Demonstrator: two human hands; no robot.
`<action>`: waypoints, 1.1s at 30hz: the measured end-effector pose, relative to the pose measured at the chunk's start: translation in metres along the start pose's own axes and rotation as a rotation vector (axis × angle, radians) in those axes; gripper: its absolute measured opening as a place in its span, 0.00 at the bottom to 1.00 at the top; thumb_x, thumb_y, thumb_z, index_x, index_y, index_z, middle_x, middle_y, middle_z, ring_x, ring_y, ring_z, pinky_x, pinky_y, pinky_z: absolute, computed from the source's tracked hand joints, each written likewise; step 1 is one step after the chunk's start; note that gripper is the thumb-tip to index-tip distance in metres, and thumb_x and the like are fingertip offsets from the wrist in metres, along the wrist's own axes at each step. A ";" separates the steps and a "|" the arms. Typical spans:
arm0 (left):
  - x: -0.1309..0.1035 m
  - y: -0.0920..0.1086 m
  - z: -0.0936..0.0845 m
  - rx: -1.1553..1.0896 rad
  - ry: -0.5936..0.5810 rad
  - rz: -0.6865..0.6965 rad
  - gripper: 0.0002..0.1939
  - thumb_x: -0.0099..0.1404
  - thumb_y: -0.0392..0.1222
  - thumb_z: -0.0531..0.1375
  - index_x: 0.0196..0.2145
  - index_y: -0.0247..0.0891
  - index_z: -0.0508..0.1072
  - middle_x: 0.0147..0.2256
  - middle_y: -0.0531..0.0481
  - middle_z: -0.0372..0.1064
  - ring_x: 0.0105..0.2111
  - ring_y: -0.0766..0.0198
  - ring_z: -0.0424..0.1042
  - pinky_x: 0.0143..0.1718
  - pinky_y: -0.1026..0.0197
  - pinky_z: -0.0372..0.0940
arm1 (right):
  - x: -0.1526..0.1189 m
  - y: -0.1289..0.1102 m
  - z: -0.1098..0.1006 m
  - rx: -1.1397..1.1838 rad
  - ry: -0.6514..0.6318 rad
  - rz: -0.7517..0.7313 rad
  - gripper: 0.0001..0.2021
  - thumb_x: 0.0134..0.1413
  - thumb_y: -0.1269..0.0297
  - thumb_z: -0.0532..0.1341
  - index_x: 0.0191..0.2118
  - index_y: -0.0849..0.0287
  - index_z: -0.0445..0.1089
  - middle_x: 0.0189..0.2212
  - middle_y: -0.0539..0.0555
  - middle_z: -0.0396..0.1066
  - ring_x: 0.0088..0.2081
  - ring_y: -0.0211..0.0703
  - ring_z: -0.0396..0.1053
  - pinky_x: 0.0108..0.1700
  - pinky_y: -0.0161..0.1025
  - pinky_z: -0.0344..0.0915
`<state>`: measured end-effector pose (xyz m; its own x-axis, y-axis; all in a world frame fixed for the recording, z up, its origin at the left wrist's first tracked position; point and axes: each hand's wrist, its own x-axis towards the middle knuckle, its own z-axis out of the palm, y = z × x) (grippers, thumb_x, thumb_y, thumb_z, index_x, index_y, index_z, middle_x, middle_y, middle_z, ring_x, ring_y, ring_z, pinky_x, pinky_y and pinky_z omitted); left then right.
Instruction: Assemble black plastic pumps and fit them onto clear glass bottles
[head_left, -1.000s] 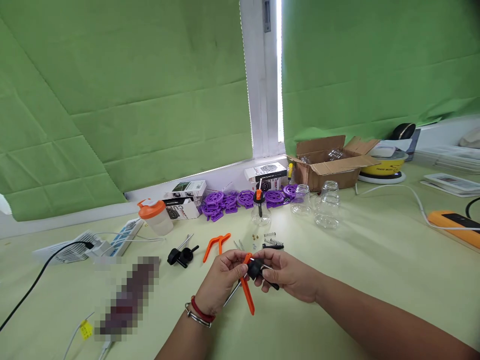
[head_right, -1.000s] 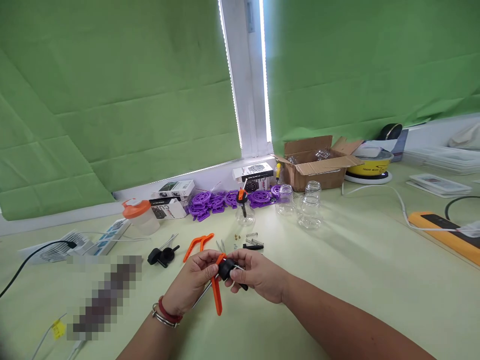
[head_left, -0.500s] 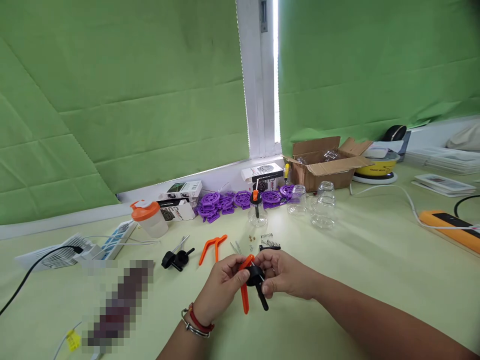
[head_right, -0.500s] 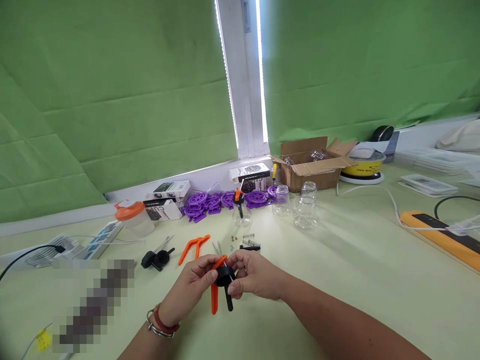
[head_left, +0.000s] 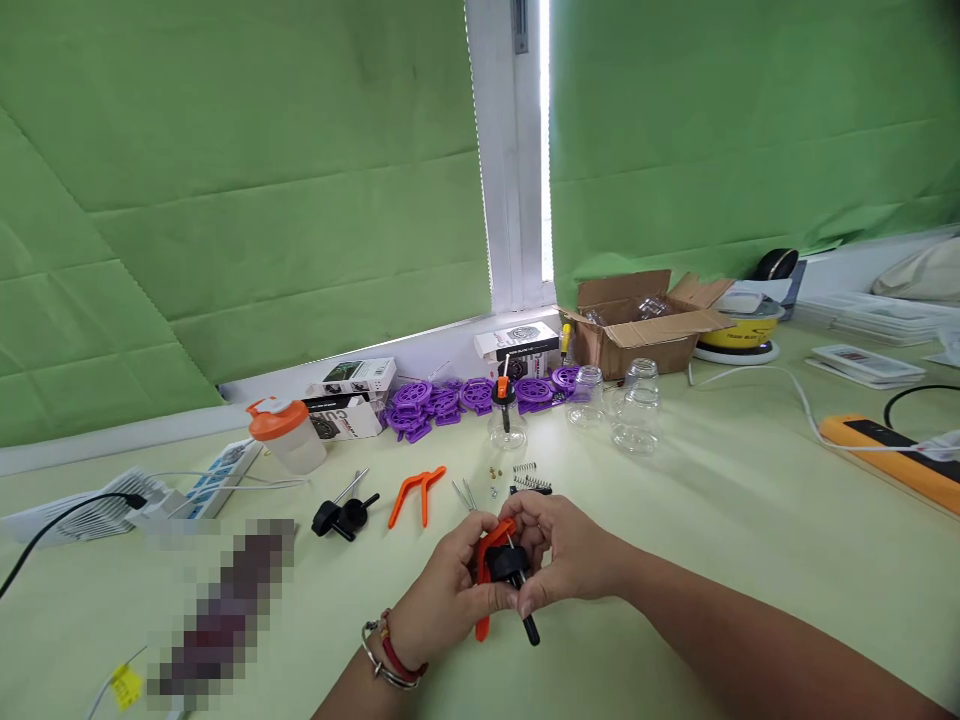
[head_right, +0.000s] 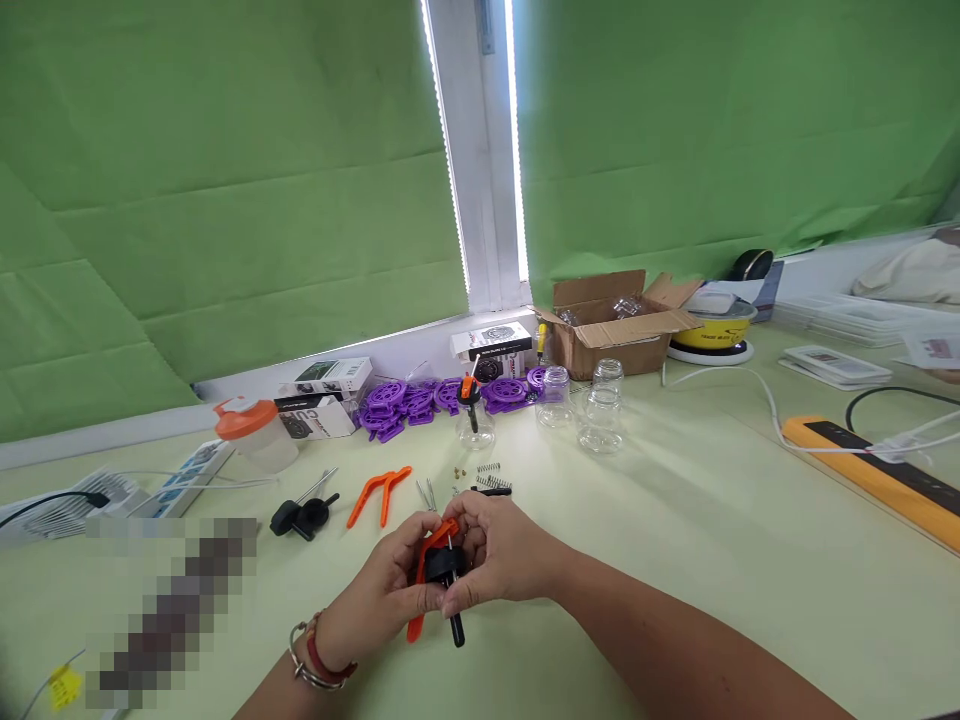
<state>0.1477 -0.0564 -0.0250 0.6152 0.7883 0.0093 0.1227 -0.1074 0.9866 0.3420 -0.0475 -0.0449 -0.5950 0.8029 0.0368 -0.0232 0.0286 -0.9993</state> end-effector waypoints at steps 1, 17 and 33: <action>0.000 0.000 0.000 -0.019 -0.010 0.002 0.21 0.53 0.41 0.67 0.43 0.38 0.65 0.37 0.50 0.65 0.36 0.64 0.63 0.39 0.62 0.60 | 0.000 -0.001 0.000 -0.009 0.009 -0.001 0.34 0.23 0.61 0.76 0.40 0.58 0.61 0.28 0.47 0.68 0.27 0.34 0.65 0.29 0.33 0.63; -0.005 0.001 0.001 0.371 0.050 0.296 0.12 0.59 0.43 0.62 0.42 0.41 0.70 0.37 0.48 0.67 0.35 0.63 0.65 0.38 0.61 0.62 | 0.003 0.003 0.000 0.119 0.112 -0.011 0.19 0.52 0.49 0.61 0.32 0.64 0.70 0.20 0.47 0.60 0.20 0.30 0.55 0.22 0.31 0.52; -0.005 -0.008 -0.008 0.252 0.352 0.138 0.18 0.59 0.46 0.61 0.47 0.42 0.67 0.38 0.48 0.65 0.34 0.63 0.66 0.37 0.58 0.64 | -0.008 -0.014 0.013 0.392 0.040 0.288 0.16 0.51 0.52 0.62 0.32 0.64 0.68 0.21 0.46 0.57 0.17 0.25 0.44 0.21 0.31 0.35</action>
<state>0.1378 -0.0544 -0.0315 0.3418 0.9097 0.2357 0.2705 -0.3354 0.9024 0.3371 -0.0618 -0.0308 -0.5908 0.7675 -0.2489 -0.1678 -0.4186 -0.8925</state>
